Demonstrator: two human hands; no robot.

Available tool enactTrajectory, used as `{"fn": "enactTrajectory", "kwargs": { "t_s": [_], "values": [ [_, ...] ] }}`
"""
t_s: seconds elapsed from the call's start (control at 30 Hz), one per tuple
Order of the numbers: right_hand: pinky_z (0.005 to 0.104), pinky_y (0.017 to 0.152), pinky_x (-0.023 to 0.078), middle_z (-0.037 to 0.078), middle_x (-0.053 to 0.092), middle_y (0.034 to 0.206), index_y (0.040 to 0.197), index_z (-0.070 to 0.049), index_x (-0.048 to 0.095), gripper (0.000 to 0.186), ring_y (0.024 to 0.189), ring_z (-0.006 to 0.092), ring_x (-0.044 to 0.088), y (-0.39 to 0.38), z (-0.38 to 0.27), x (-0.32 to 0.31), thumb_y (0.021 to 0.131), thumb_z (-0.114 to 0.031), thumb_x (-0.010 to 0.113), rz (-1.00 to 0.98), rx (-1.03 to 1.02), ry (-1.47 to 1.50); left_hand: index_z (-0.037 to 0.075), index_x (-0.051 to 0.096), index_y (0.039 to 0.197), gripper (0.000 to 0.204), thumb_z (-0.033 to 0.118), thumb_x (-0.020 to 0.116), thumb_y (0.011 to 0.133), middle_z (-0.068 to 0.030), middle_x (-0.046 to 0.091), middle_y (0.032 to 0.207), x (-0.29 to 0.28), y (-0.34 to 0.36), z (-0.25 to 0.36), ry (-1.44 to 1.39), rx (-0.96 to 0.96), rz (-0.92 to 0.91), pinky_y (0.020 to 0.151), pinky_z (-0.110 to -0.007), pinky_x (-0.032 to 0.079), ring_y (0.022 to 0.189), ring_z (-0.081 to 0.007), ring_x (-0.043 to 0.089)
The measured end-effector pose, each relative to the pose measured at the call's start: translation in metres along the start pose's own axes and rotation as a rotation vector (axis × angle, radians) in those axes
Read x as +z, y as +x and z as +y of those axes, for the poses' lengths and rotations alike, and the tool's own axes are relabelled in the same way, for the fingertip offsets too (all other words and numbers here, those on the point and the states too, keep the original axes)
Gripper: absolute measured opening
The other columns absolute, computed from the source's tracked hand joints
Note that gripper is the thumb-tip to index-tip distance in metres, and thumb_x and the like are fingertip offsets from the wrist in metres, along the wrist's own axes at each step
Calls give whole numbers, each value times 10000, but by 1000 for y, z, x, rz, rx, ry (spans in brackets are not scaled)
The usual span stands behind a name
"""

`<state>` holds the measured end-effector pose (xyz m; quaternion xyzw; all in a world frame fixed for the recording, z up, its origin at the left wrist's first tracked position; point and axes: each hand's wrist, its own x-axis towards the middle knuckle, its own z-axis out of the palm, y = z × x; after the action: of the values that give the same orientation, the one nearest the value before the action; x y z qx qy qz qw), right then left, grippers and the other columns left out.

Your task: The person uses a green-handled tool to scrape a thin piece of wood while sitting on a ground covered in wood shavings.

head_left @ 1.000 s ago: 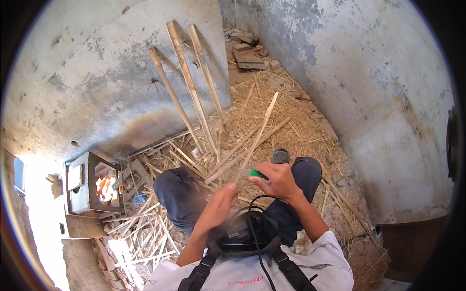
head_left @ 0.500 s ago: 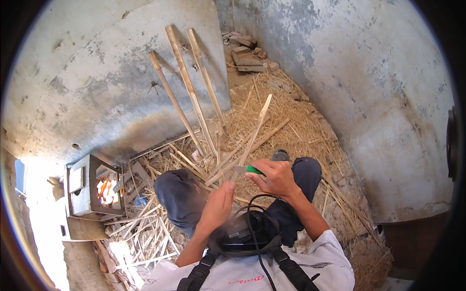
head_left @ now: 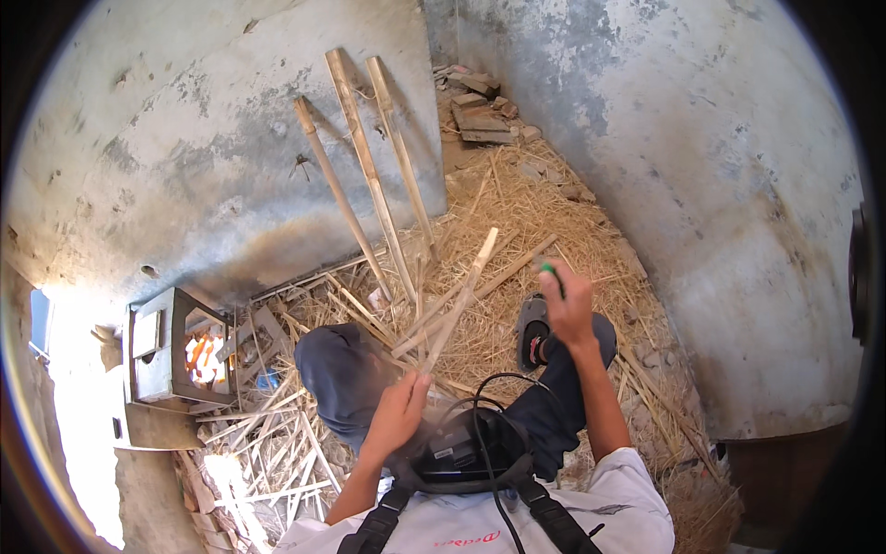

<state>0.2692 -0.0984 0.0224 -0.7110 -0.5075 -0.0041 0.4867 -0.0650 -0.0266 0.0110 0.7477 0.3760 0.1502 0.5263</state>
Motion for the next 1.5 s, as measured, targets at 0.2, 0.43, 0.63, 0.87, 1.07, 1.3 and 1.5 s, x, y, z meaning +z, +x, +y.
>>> {"fn": "enactTrajectory", "kwargs": {
  "t_s": [0.2,0.43,0.63,0.87,1.07,1.3,1.5],
  "values": [
    [389,664,573,152,744,893,1082,-30,734,304,754,335,736,-42,-17,62,973,-312,766,-238,-196,148,-8,528,967,358,312,573,1120,-248,540,710,19,30,15,107,31,94,618,-483,420,653,-462,519],
    [378,619,576,108,760,879,1067,-63,751,315,722,307,746,-53,-15,73,936,-343,808,-270,-267,54,-10,539,964,346,299,587,1112,-267,565,720,26,45,16,73,100,103,626,-504,426,693,-505,561],
    [379,630,585,125,782,925,1043,-51,762,276,750,312,763,-42,-16,67,941,-302,815,-198,-240,17,-13,558,965,341,291,564,1121,-266,585,718,23,42,17,80,71,98,621,-500,433,674,-505,558],
    [406,639,574,146,766,877,1070,-42,762,267,722,338,746,-29,-5,55,981,-293,768,-118,-98,-38,-21,555,953,352,284,545,1129,-208,541,669,8,19,12,19,-25,-12,603,-437,422,587,-324,511],
    [350,525,389,60,547,588,1047,-33,754,354,517,164,532,-7,16,35,1098,-351,607,73,186,11,21,545,895,395,317,509,1154,-45,493,657,-14,-9,-19,-114,-77,-93,566,-347,390,584,-137,477],
    [231,509,257,-81,467,698,1209,-20,698,361,552,11,350,-17,21,52,1097,-355,624,-73,376,676,129,504,968,288,336,499,1169,80,393,682,-26,20,-5,-627,-211,-79,445,-188,274,518,-2,338],
    [209,495,304,2,667,855,1221,-8,682,321,549,7,407,-12,-7,50,1050,-280,692,-246,516,916,110,550,929,326,351,543,1148,65,456,735,7,51,-2,-532,-190,-276,491,-219,297,548,-24,378]
  ]
}}
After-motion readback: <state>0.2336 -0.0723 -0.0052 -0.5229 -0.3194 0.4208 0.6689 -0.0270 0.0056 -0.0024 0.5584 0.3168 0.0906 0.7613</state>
